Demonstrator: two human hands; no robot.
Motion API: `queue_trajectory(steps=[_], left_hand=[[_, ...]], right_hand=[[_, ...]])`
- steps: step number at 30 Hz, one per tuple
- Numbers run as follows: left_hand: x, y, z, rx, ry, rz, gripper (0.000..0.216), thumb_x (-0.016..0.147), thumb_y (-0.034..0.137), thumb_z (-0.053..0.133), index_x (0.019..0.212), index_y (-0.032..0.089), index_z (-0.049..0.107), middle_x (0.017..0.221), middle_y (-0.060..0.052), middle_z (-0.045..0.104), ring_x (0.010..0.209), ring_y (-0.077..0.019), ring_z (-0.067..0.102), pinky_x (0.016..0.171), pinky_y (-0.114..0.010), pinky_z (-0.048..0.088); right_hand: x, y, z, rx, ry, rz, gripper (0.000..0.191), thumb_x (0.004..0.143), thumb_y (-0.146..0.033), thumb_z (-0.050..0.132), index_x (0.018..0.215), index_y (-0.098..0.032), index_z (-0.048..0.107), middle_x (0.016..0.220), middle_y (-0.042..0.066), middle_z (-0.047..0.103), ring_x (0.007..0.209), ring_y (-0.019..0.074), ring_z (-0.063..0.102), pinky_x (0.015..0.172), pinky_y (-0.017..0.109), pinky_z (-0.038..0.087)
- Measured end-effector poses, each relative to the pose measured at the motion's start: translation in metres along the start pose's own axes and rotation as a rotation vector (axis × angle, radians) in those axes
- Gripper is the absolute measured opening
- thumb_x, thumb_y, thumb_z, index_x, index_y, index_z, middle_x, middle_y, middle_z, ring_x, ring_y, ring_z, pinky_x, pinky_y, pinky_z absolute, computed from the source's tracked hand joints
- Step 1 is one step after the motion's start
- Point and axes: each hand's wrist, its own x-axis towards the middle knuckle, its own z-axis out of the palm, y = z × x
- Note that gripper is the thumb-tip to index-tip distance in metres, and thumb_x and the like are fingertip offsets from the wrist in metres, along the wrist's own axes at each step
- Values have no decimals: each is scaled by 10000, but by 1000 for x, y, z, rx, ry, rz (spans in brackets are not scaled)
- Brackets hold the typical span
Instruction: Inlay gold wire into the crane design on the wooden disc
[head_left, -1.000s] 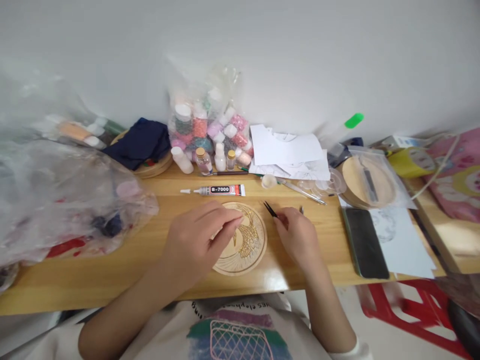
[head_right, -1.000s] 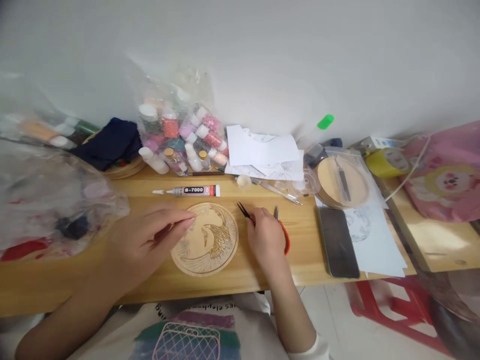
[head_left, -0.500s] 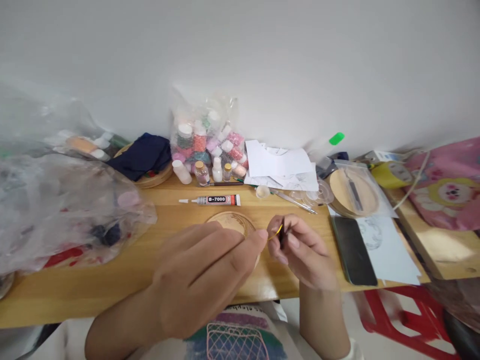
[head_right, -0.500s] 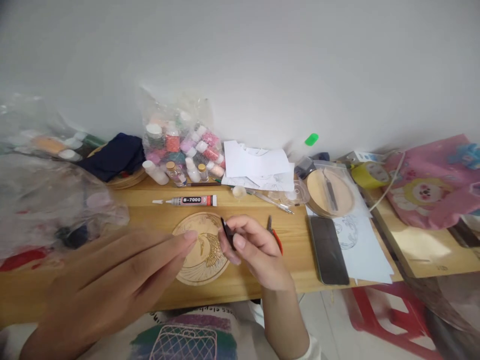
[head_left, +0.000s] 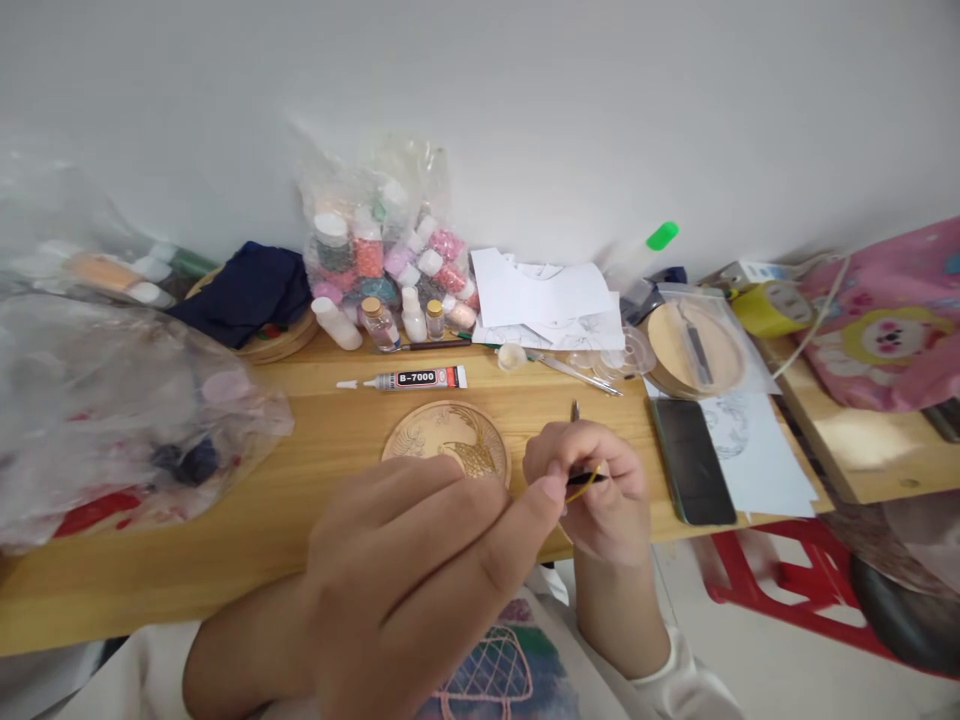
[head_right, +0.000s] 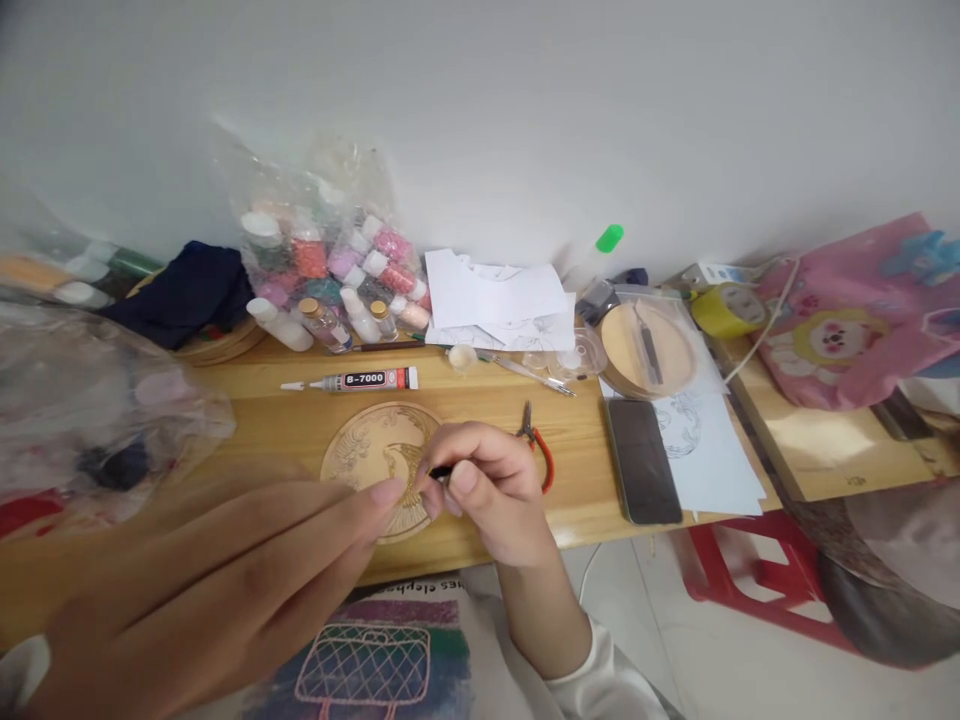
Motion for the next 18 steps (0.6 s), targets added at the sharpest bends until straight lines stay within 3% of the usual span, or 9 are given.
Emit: queue_trajectory(steps=[5,11,18], left_hand=[[5,3,2,-27,38,4,190,984,152,573,1158,102,631,835,-1,757,762,-111,687,694,-267,573],[9,8,3,-63,68,-16,209,962,121,612,1169,95,629,797,19,748,717,-95,682,646,-249,585],[8,7,0,-73,39,-7,231,945,124,636,1174,96,633,813,16,754,715,-96,696,630,-236,592]], right_hand=[[1,0,5,15,38,-20,213,889,-416,676,786,-232,705,568,-21,545,449,93,449,420,225,335],[1,-2,7,47,56,-44,205,877,-416,691,775,-239,707,539,-39,504,414,83,376,408,227,294],[1,-1,7,69,52,-34,194,875,-401,702,775,-236,716,562,-27,542,435,82,420,408,218,317]])
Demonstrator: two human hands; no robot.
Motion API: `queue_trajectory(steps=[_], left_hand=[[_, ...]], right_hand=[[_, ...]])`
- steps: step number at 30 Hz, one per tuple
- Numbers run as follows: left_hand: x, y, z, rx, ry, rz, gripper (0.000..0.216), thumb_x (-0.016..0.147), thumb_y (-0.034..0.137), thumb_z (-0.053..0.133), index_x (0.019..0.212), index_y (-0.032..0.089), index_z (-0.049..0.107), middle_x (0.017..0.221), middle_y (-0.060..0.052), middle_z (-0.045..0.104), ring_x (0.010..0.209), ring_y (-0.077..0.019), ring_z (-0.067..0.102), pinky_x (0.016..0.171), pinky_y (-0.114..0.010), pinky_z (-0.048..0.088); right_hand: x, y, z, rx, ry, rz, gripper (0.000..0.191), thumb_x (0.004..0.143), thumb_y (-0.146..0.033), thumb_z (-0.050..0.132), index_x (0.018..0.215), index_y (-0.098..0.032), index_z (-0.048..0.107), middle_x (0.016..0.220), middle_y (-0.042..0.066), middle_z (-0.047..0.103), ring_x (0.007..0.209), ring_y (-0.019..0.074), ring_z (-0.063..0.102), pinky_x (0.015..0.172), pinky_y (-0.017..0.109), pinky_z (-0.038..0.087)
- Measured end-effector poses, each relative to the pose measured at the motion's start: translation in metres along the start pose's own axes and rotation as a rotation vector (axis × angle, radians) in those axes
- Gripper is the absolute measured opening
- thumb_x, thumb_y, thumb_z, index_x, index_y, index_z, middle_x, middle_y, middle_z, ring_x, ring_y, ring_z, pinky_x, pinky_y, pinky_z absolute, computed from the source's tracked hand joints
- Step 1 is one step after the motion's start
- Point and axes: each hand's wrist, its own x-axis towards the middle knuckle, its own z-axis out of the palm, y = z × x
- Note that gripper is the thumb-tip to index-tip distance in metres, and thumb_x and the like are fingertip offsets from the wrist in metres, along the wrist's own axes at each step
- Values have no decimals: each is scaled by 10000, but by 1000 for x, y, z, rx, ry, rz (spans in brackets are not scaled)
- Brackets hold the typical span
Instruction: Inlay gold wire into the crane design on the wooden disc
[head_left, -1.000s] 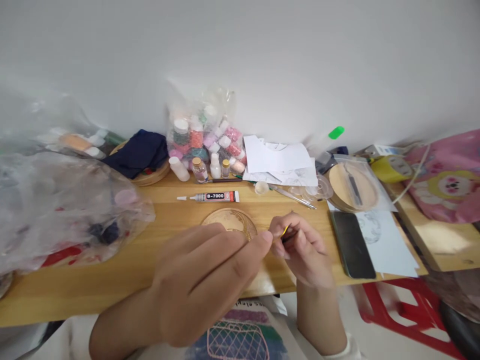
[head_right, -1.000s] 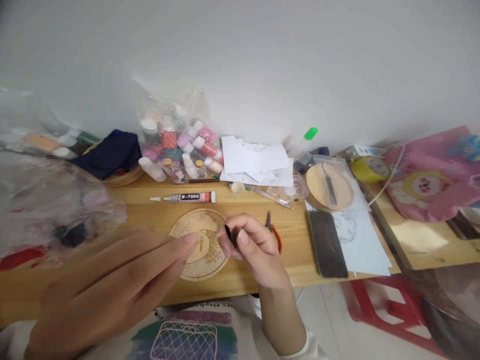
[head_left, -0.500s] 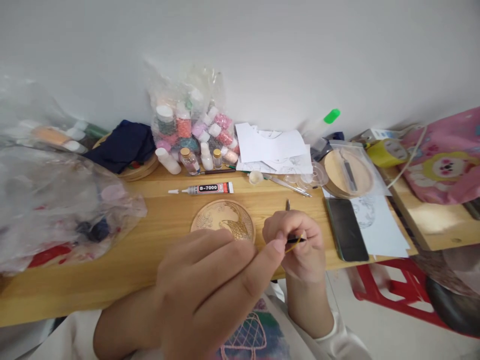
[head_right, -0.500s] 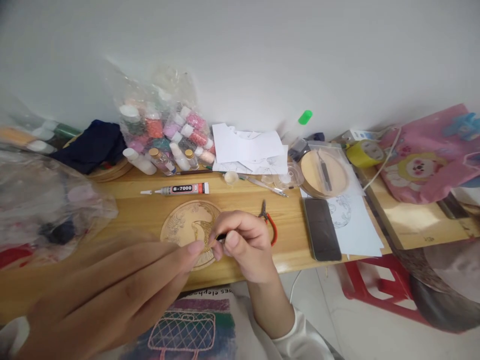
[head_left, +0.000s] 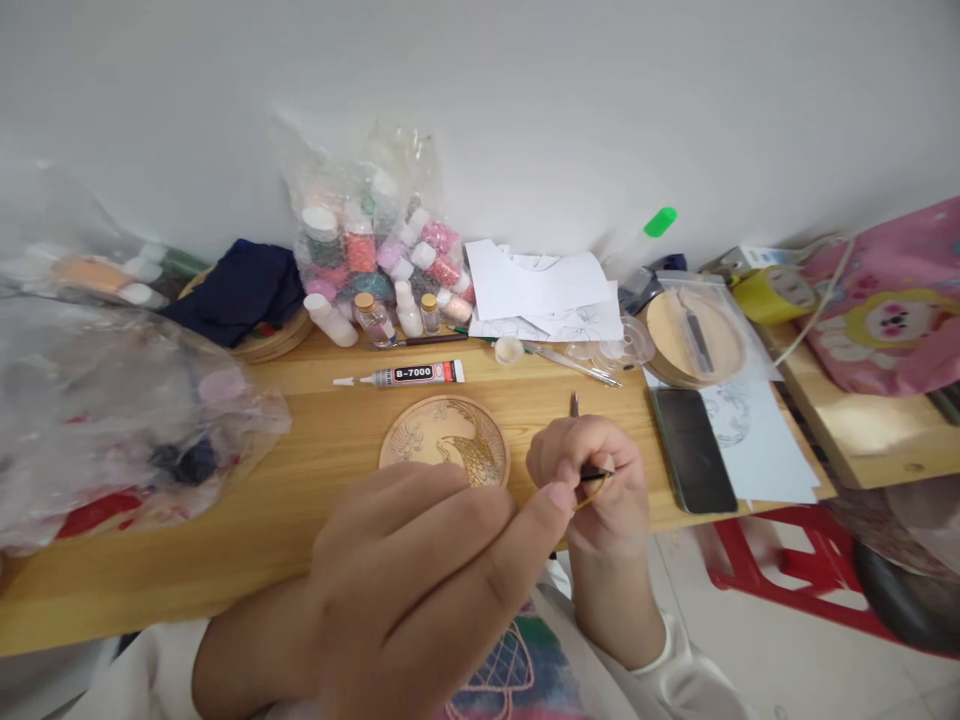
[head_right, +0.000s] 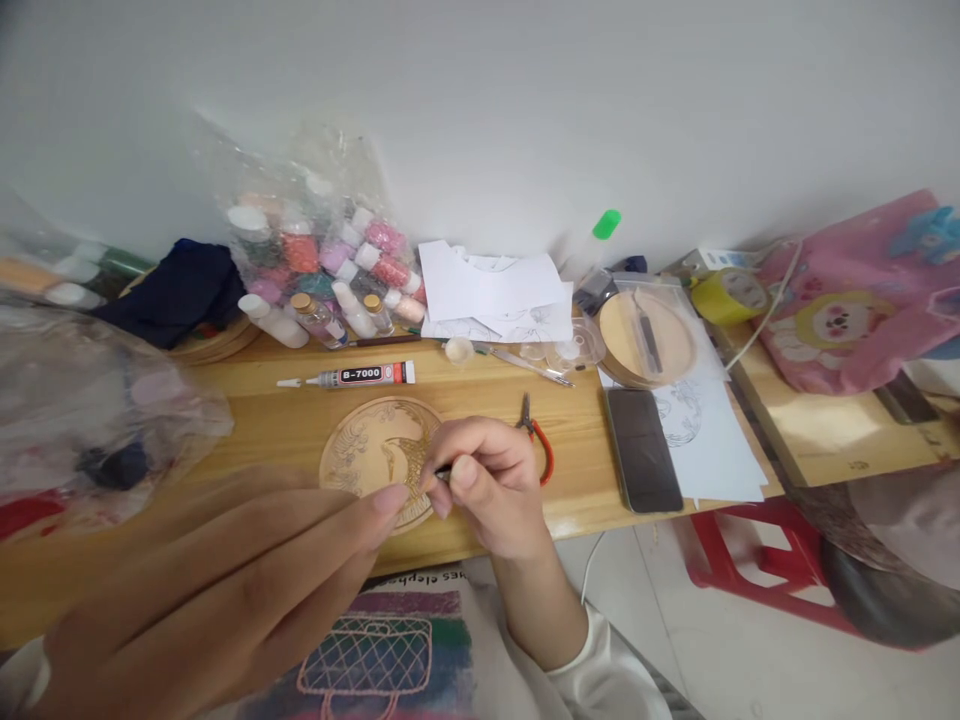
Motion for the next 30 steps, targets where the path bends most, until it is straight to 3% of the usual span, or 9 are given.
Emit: queue_trajectory(steps=[9,23,30], left_hand=[[-1,2,0,15,-6,-27,222,969,154,602,1189,135,624,805,29,760,704,-101,699,632,-251,600],[-1,-1,4,36,-10,9,191,980,141,572,1160,113,630,827,15,760,741,-94,697,669,-252,595],[-4,-3,4,55,1,18,195,982,137,546,1155,125,634,827,21,759,713,-107,695,656,-287,596]], right_hand=[[1,0,0,-84,65,22,313,838,-468,718,655,-226,647,486,-39,491,378,84,375,370,220,316],[1,-3,1,-2,14,85,300,837,-429,713,635,-221,633,472,-50,447,377,78,328,359,216,241],[2,-3,-3,4,0,177,373,801,-488,723,573,-226,588,412,-72,353,346,83,274,331,224,210]])
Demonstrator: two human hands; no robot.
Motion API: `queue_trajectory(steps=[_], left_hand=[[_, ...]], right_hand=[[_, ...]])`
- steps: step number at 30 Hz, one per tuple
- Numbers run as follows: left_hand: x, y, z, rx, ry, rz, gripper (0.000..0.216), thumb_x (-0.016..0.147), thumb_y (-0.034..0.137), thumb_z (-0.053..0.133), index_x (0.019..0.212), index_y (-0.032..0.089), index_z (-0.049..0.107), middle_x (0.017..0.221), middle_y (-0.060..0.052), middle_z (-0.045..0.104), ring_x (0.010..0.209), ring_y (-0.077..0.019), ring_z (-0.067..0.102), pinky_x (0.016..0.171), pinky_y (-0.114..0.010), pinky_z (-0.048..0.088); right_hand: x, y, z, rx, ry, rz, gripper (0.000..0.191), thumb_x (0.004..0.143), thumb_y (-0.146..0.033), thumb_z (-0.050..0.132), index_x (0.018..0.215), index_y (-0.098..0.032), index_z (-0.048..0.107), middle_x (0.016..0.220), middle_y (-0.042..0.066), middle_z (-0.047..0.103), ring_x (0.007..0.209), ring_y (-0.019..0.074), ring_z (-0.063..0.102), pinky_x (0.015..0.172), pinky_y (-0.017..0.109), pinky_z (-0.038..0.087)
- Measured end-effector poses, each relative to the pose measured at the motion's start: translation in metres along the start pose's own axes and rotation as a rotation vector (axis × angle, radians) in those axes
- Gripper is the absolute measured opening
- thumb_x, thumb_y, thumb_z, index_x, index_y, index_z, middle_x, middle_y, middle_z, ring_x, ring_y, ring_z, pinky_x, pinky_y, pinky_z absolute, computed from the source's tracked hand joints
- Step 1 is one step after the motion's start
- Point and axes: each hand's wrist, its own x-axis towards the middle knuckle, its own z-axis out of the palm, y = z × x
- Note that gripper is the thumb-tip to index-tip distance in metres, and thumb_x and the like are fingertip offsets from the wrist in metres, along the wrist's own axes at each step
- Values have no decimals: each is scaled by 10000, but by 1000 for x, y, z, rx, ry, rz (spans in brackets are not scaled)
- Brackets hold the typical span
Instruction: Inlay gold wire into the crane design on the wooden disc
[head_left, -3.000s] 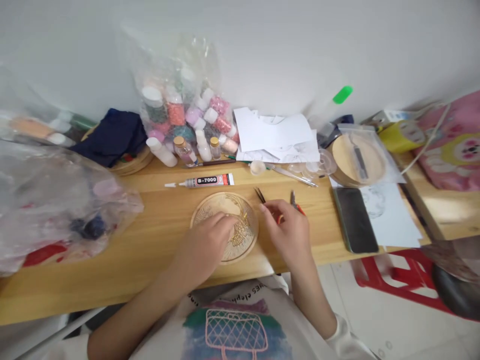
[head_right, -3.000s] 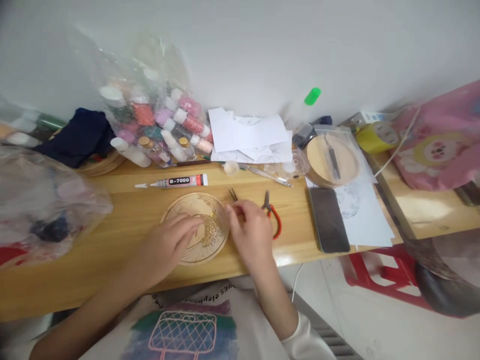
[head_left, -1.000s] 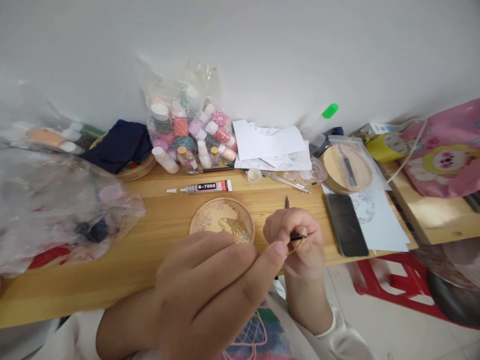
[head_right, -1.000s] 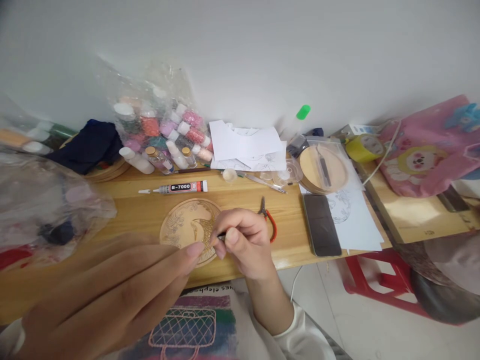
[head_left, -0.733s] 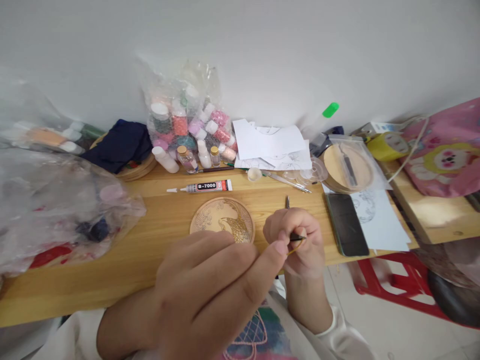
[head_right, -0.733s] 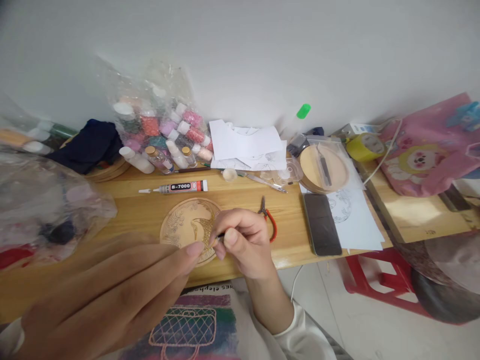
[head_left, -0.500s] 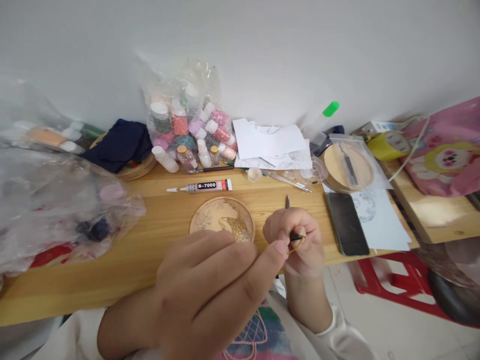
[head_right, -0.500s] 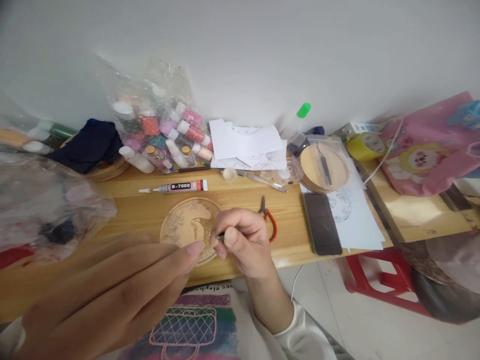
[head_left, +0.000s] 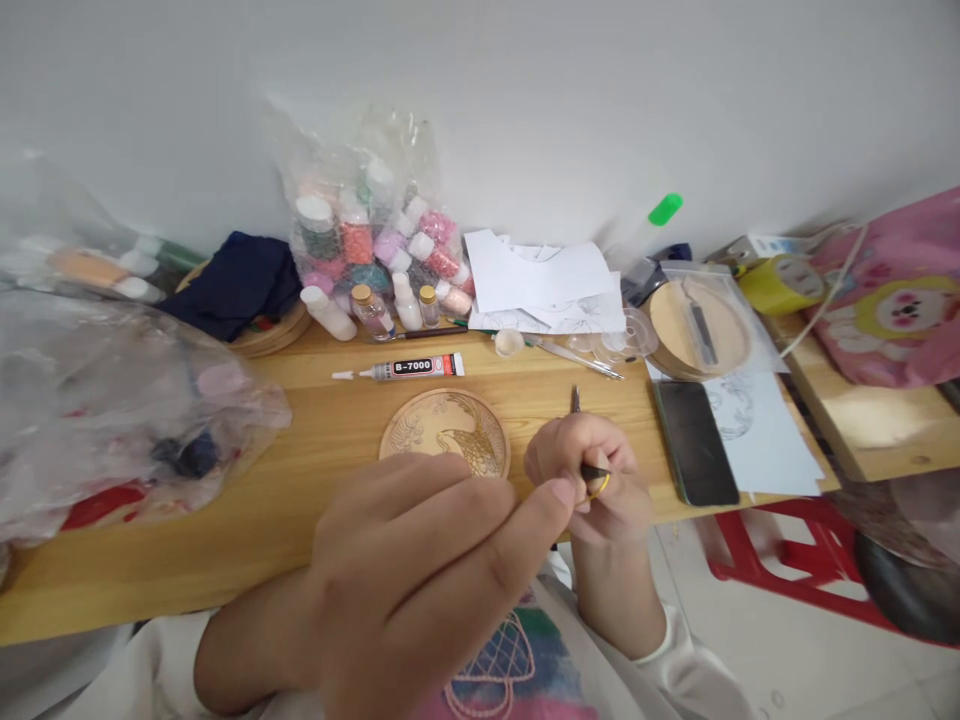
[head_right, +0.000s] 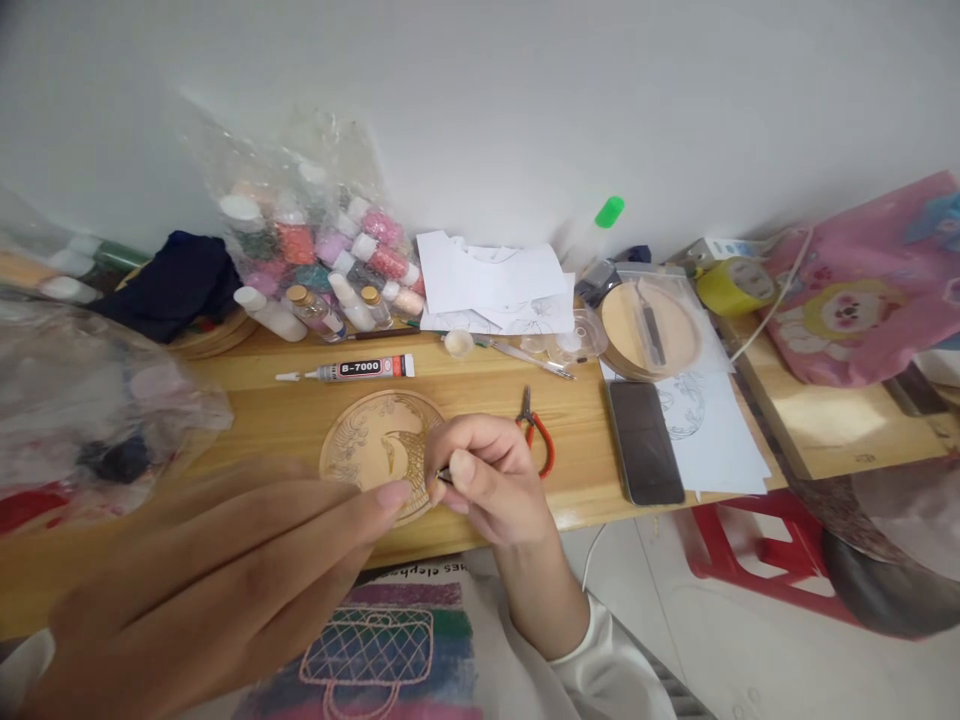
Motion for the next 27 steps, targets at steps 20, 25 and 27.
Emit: queue_trajectory(steps=[20,25,27], left_hand=[[-54,-33,34,189,55,-205,129,917,81,634,978,189,670,762,9,720,654,-120,668,604,-234,533],[-92,-48,57,212,8,-220,85,927,105,629,938,177,671,795,-14,730,691,-136,692,603,-234,529],[-99,-51,62,221,-41,-240,79,940,127,619,926,179,677,825,-21,729,729,-139,696,644,-239,538]], right_hand=[[-9,34,-56,-828,291,116,256,874,-431,653,759,-202,648,664,-17,622,596,109,526,598,258,409],[-6,54,-59,-1222,315,182,220,820,-380,655,955,-212,698,908,50,774,830,226,716,742,334,529],[-4,58,-56,-1307,308,193,250,821,-338,639,1032,-222,706,1012,64,785,916,263,738,818,390,562]])
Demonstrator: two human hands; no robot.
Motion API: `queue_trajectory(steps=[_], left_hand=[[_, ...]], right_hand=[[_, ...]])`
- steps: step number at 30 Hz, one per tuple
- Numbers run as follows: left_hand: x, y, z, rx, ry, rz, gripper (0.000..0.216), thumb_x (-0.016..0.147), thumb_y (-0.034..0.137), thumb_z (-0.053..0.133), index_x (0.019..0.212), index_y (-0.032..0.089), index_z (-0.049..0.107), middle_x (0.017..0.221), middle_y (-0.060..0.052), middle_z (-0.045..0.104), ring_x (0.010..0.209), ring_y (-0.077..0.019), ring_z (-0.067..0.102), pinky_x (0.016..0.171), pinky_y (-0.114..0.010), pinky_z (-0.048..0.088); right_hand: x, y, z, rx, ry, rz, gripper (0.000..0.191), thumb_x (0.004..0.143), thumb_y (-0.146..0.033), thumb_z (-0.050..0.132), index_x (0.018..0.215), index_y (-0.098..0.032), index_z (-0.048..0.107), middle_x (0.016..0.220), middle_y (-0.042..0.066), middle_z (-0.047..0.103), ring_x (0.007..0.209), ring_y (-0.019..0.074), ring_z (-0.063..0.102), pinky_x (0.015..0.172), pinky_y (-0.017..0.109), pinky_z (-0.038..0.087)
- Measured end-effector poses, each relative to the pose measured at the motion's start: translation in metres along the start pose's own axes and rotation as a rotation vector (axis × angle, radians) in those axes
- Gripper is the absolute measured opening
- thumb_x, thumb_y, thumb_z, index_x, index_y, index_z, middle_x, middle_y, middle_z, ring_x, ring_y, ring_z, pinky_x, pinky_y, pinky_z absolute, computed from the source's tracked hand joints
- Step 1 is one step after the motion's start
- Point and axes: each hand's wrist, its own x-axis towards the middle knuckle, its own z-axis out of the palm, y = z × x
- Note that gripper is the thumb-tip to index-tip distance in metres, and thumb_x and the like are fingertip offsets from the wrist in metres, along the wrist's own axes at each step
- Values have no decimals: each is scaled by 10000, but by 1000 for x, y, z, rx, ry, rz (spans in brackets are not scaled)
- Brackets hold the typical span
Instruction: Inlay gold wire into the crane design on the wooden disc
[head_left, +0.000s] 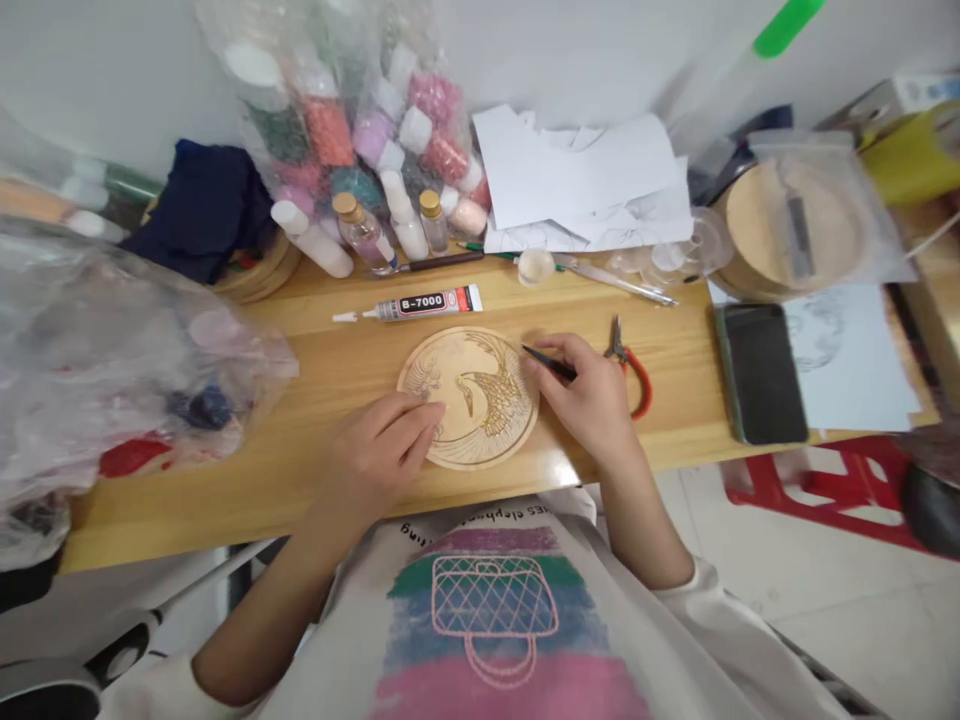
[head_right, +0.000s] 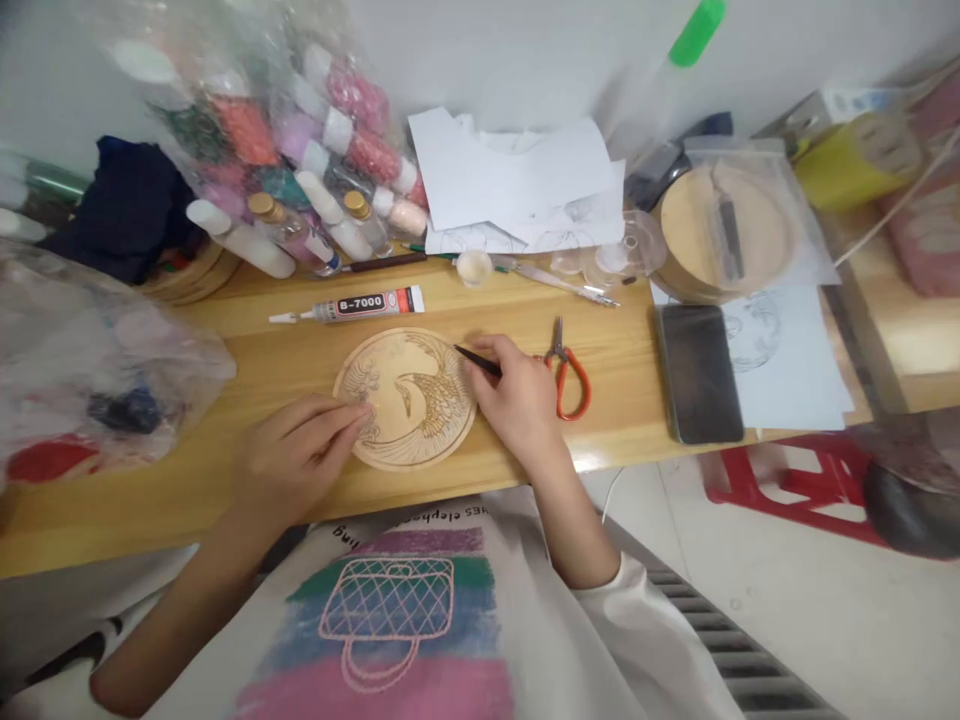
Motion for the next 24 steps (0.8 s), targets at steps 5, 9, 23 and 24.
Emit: queue_trajectory(steps=[5,9,23,24], left_hand=[[3,-5,5,-48,-90,35,148,963,135,566,895,185,688,860,-14,714,771,-128,674,687,-233,520],[13,-9,8,-86,-149,93,240,995,167,502,825,192,670,853,-1,692,738,-125,631,650,-242,482],[23,-22,18,-236,-177,181,158,974,147,551,873,178,668,845,-4,662,760,-126,626,670,-240,499],[23,-22,19,-245,-177,191,152,977,153,552,880,179,666,850,-5,664,765,-126,630,676,-241,504]], right_hand=[[-2,-3,5,-135,-13,-40,303,859,-218,560,1111,-200,728,1109,82,775,984,292,745,861,427,582],[-7,-2,7,-136,12,-78,306,873,-195,546,1111,-184,738,1096,83,779,976,276,748,825,386,587],[-13,-10,15,-139,-29,-75,306,853,-191,544,1113,-163,704,1032,101,788,908,283,757,768,366,572],[-18,-11,18,-138,-2,-60,313,851,-195,535,1116,-160,699,1013,104,790,888,283,758,749,365,572]])
